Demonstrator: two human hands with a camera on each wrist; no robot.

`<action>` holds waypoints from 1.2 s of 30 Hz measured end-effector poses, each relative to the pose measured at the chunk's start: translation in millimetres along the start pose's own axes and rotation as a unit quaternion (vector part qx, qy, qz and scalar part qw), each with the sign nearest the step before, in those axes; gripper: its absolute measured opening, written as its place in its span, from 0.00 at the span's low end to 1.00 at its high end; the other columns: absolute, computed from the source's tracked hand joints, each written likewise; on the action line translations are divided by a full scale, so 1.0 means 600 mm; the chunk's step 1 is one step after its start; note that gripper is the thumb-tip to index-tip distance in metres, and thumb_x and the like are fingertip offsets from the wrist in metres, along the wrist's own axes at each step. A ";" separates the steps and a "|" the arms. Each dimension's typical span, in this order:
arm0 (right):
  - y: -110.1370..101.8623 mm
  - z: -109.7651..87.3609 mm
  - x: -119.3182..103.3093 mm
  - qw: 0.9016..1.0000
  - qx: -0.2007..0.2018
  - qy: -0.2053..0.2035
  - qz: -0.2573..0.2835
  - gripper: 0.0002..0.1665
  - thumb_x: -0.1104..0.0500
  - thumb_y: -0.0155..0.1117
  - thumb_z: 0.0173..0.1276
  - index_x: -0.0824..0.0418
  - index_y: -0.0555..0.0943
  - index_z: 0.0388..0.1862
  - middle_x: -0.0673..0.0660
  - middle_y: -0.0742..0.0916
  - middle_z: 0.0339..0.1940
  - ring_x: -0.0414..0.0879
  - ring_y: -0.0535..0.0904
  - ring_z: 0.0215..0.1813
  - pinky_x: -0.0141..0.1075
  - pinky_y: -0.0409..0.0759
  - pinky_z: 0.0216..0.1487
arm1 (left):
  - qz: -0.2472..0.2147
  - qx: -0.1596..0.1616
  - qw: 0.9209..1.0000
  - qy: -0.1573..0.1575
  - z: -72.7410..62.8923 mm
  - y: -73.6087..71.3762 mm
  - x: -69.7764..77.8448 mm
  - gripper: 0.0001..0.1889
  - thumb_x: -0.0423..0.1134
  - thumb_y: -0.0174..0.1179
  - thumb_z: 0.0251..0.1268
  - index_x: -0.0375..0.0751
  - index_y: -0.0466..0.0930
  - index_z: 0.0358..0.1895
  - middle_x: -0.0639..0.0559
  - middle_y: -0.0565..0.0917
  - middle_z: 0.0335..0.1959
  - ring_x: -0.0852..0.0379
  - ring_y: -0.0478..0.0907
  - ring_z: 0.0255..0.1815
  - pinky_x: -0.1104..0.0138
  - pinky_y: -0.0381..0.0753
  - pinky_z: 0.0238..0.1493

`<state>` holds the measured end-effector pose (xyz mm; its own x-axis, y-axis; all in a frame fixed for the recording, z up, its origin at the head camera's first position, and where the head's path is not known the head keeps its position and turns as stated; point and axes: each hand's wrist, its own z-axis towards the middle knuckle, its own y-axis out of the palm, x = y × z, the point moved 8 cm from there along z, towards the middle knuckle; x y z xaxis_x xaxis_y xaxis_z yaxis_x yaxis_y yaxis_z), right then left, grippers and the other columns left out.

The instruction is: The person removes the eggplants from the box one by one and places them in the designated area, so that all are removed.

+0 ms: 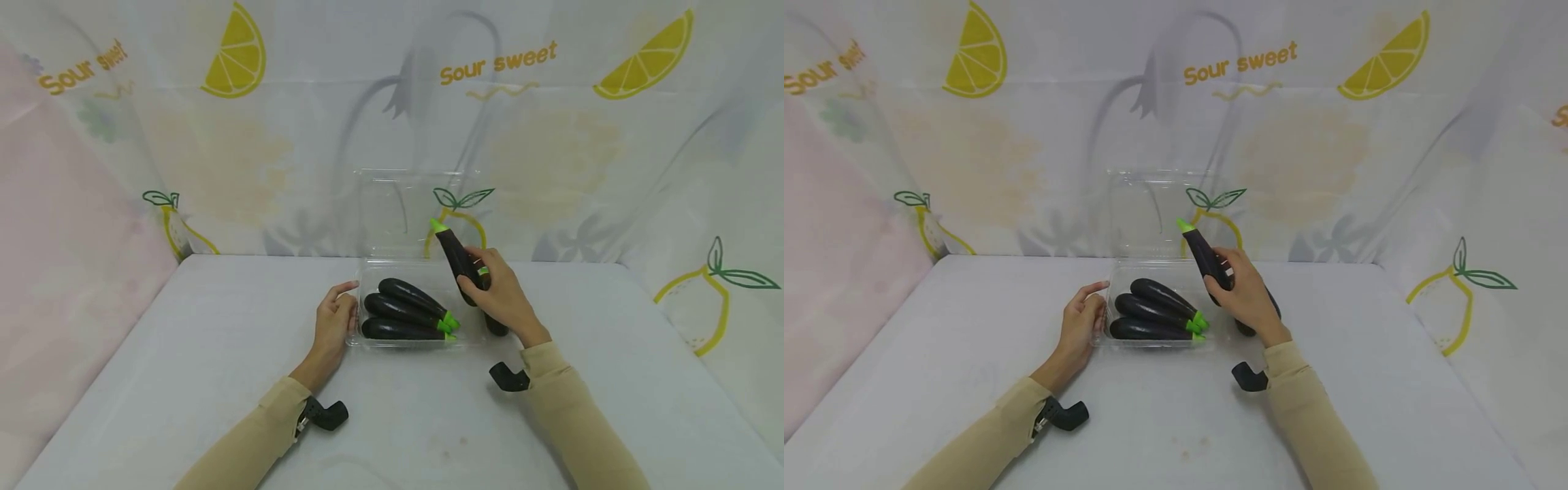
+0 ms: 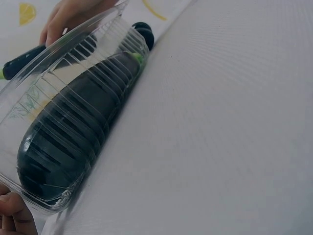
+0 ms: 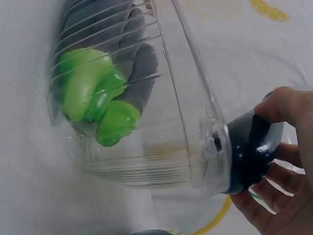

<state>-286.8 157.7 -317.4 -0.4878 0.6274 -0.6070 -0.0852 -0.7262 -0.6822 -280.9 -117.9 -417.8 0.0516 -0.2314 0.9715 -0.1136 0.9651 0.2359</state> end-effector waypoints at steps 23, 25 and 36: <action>-0.026 -0.006 0.031 1.000 0.010 0.015 0.005 0.32 0.57 0.60 0.67 0.60 0.64 0.69 0.61 0.75 0.54 0.53 0.75 0.51 0.46 0.77 0.49 | 0.003 0.004 1.000 0.000 -0.001 0.001 -0.002 0.18 0.27 0.47 0.62 0.37 0.72 0.55 0.61 0.65 0.12 0.67 0.58 0.11 0.75 0.57 0.14; -0.028 -0.006 0.033 1.000 0.010 0.017 0.004 0.32 0.56 0.59 0.67 0.61 0.64 0.69 0.61 0.75 0.55 0.53 0.75 0.51 0.47 0.77 0.48 | 0.002 0.005 1.000 0.000 -0.001 0.001 -0.002 0.18 0.27 0.47 0.62 0.37 0.73 0.55 0.61 0.65 0.12 0.67 0.58 0.11 0.75 0.57 0.14; -0.045 -0.005 0.057 0.998 0.004 0.059 -0.004 0.31 0.54 0.56 0.70 0.63 0.64 0.69 0.64 0.75 0.54 0.56 0.74 0.54 0.50 0.78 0.49 | 0.005 0.010 1.000 -0.001 -0.002 -0.001 -0.002 0.17 0.28 0.48 0.61 0.40 0.74 0.53 0.61 0.66 0.12 0.67 0.58 0.11 0.75 0.57 0.14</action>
<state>-298.5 199.5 -321.1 -0.3821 0.6607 -0.6461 -0.0957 -0.7237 -0.6835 -279.9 -118.4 -419.2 0.0480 -0.2228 0.9737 -0.1345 0.9645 0.2273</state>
